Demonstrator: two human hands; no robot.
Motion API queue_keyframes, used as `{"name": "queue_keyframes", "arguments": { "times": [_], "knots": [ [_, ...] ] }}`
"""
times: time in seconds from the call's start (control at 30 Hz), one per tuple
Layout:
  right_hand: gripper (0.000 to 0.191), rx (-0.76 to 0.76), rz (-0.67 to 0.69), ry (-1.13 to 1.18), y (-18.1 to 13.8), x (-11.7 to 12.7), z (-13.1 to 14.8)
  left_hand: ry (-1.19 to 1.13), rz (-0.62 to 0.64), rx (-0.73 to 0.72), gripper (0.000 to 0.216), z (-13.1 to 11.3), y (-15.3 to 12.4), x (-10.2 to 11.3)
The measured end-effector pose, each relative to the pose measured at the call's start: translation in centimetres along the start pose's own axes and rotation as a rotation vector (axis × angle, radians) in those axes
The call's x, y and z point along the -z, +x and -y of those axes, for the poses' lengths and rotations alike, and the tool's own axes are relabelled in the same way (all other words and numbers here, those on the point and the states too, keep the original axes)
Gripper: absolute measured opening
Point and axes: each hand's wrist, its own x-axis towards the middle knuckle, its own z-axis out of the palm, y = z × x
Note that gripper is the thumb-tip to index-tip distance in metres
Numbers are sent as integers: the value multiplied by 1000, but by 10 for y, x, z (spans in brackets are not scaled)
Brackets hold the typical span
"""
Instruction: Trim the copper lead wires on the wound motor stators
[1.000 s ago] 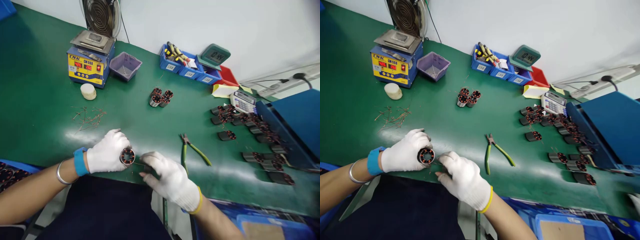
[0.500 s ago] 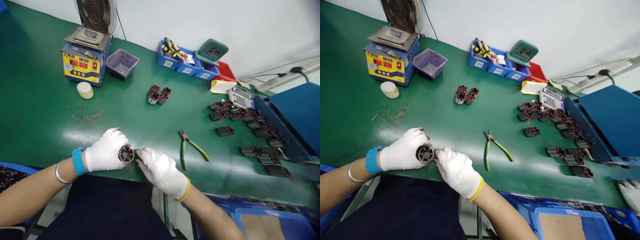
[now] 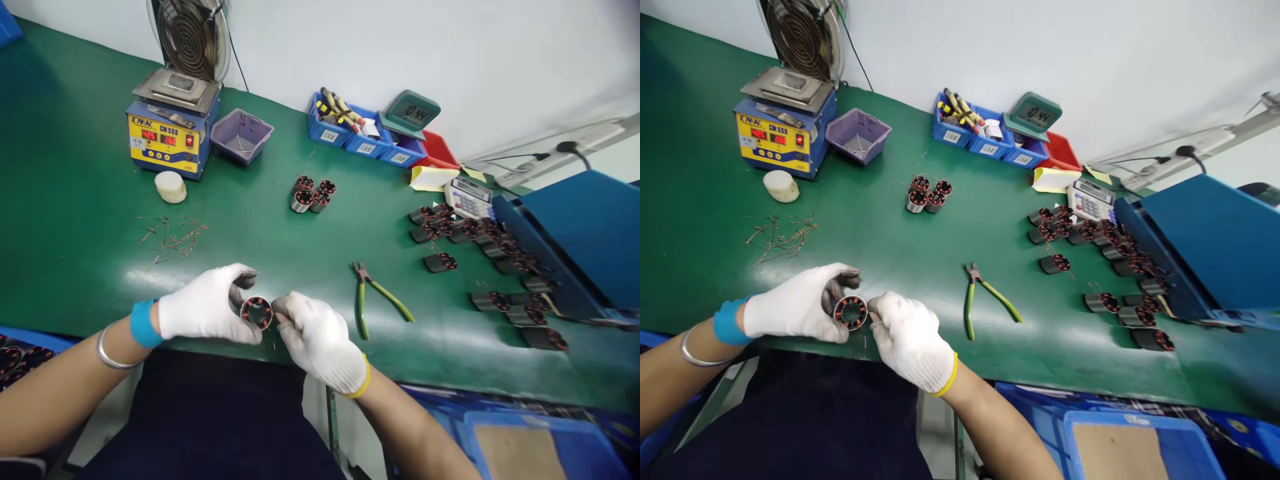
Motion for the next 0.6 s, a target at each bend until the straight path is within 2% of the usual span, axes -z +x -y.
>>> {"name": "queue_keyframes", "arguments": {
  "times": [0.07, 0.1, 0.13, 0.17, 0.23, 0.3, 0.33, 0.37, 0.43, 0.5, 0.53, 0.57, 0.6],
  "knots": [
    [20, 67, -71, -5, -3, 3, 1, -288, 265, 141, 61, -4, -4, 4],
    [20, 91, -98, -16, -4, 4, 1, -356, 347, 171, 52, -6, -6, 4],
    [20, 98, -118, -32, -5, 5, 2, -384, 357, 182, 46, -7, -8, 2],
    [20, 90, -126, -49, -5, 6, 3, -384, 290, 166, 43, -8, -10, -2],
    [19, 17, -115, -63, -3, 8, 4, -314, 10, 44, 42, -7, -16, -14],
    [19, -83, -75, 11, -1, 12, 5, -129, -246, -198, 42, -2, -22, -26],
    [18, -118, -42, 89, 0, 15, 5, 6, -325, -354, 39, 1, -25, -29],
    [16, -135, 6, 184, 1, 18, 4, 158, -354, -515, 35, 5, -27, -31],
    [15, -129, 140, 380, 1, 23, 3, 429, -316, -784, 28, 10, -32, -29],
    [15, -106, 259, 495, -1, 26, 2, 536, -225, -937, 22, 13, -35, -22],
    [15, -95, 269, 505, -3, 28, 2, 507, -219, -952, 20, 13, -36, -19],
    [15, -83, 245, 487, -4, 30, 3, 415, -273, -910, 21, 11, -36, -15],
    [15, -73, 199, 448, -6, 31, 5, 270, -337, -804, 23, 10, -35, -11]
  ]
}}
